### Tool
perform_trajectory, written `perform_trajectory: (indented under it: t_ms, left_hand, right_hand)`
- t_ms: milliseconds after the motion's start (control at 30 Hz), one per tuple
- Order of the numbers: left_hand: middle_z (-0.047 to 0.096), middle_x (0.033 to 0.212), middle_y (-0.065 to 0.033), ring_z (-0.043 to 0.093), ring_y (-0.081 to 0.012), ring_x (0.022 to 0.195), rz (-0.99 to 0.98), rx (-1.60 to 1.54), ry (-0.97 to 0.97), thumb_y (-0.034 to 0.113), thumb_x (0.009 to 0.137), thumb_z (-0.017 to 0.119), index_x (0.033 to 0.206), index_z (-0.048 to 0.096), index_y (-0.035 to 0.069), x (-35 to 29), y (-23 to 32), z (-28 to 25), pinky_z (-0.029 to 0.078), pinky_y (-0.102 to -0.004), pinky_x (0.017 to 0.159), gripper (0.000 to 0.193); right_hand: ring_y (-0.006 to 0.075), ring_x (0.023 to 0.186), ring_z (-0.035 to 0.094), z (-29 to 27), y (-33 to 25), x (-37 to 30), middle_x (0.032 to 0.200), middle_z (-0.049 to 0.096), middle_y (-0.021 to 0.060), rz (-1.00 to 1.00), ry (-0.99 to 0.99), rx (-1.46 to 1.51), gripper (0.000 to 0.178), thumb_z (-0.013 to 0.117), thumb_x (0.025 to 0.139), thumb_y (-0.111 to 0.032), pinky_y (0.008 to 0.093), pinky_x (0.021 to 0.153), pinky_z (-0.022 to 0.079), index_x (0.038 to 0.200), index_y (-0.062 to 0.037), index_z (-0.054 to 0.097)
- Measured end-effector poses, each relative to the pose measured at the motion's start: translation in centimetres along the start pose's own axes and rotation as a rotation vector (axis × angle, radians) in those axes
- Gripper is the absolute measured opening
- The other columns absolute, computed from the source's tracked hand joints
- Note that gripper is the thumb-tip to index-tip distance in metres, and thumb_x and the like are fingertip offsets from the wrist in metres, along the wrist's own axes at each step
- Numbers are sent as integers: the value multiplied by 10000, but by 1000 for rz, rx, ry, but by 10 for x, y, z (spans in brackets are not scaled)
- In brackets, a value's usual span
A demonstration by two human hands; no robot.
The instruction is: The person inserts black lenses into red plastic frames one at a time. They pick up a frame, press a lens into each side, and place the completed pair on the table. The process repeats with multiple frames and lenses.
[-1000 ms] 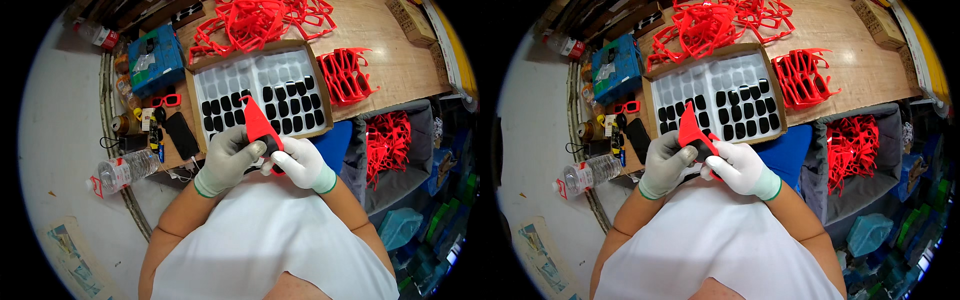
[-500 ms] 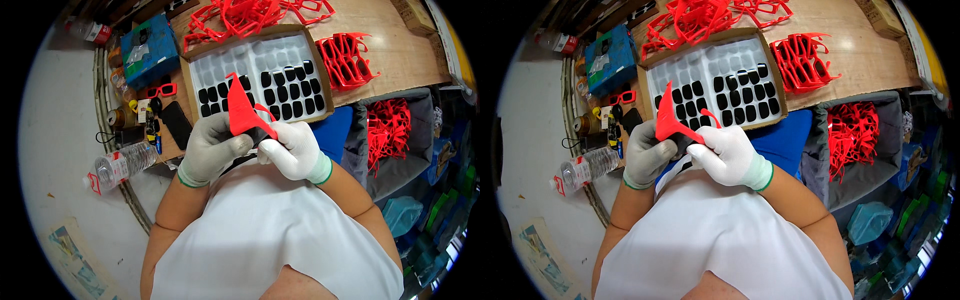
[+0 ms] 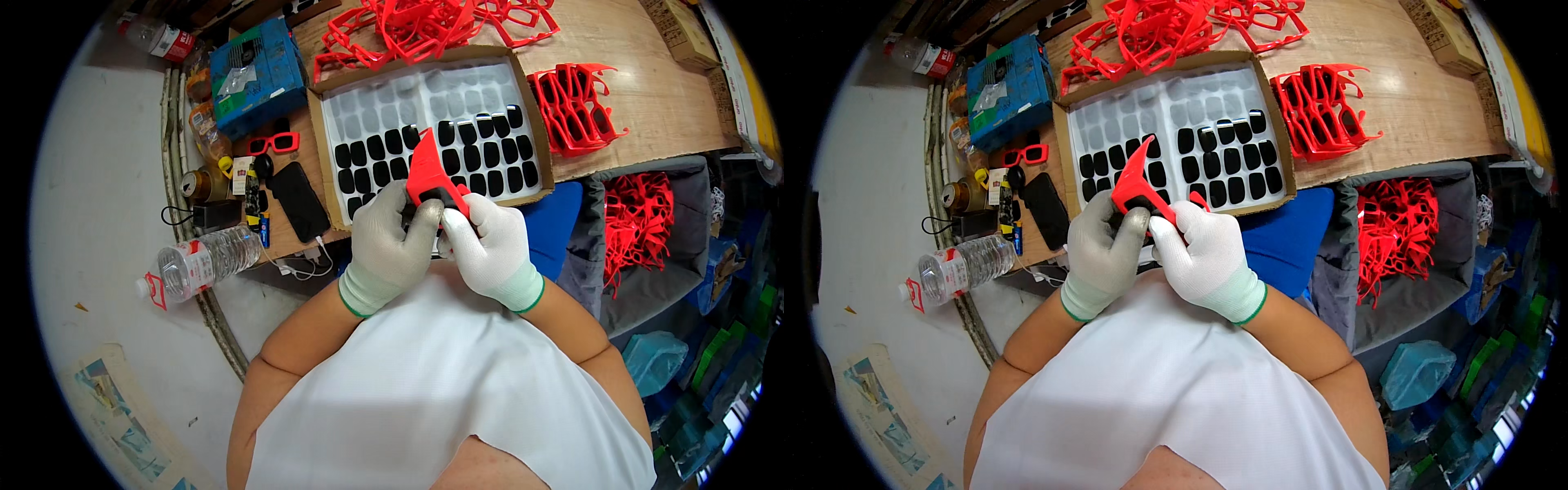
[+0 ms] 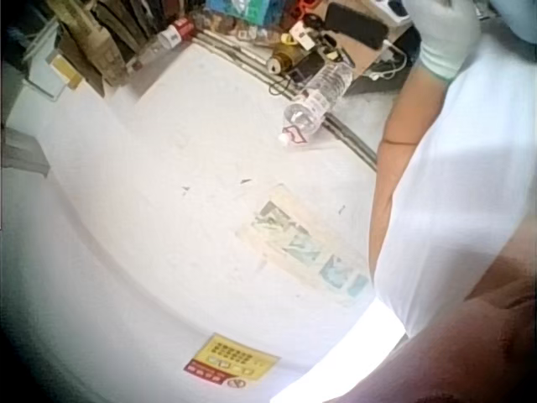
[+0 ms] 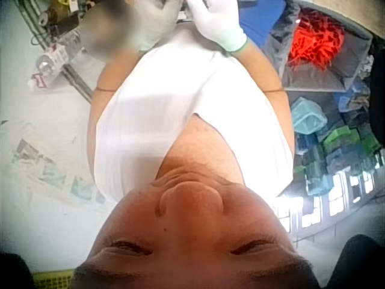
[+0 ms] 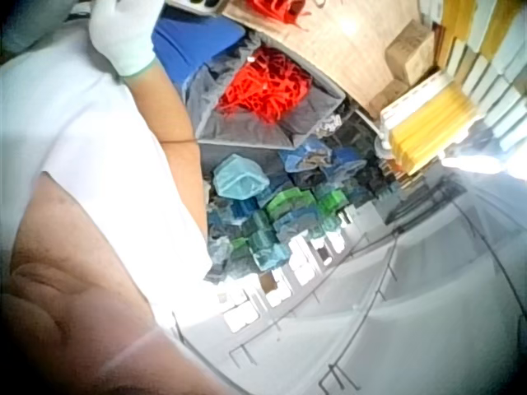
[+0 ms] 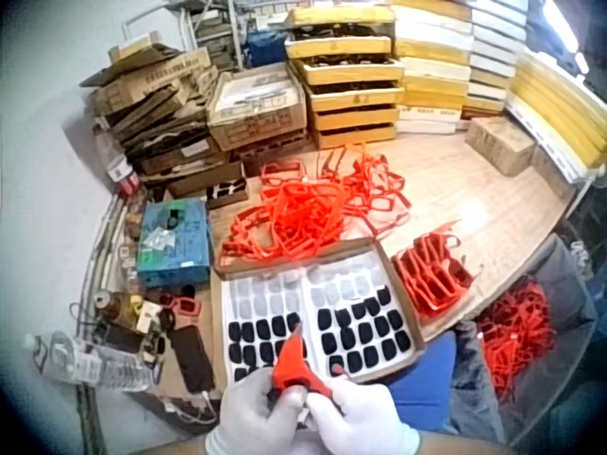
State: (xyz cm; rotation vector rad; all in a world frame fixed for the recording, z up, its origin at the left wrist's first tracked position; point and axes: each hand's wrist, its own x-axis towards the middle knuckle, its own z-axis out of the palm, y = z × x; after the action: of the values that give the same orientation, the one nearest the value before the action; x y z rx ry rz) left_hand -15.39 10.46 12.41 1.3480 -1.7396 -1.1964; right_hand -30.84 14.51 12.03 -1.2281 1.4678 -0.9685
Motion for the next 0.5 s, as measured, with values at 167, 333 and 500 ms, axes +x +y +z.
perform_trajectory:
  t_ms: [167,333,500]
  left_hand:
    - [650,749,-116,635,-171,662,2,-18,-8,158,929,624,956,621,-15,1,-1,-3,504,-314,628,175]
    - [640,997,-166,643,-219,877,-8,-113,-143,120,930,586,1066,601,-34,4,-17,-13,512,-353,793,206]
    - [503,1358,-271,403,-375,1341,-32,-246,-313,92,919,556,1120,608,-38,16,-10,-28,274,-444,1136,244]
  right_hand:
    - [197,488,597,3,1,3,580,613,100,-47,8,-21,206,587,962,-132,318,507,467,820,15,615]
    - [154,512,599,-4,-5,6,590,618,73,51,-133,115,218,533,998,-151,298,543,484,899,30,604]
    - [123,655,621,-17,13,10,704,618,43,-46,-376,284,187,449,1000,-100,285,645,507,980,18,592]
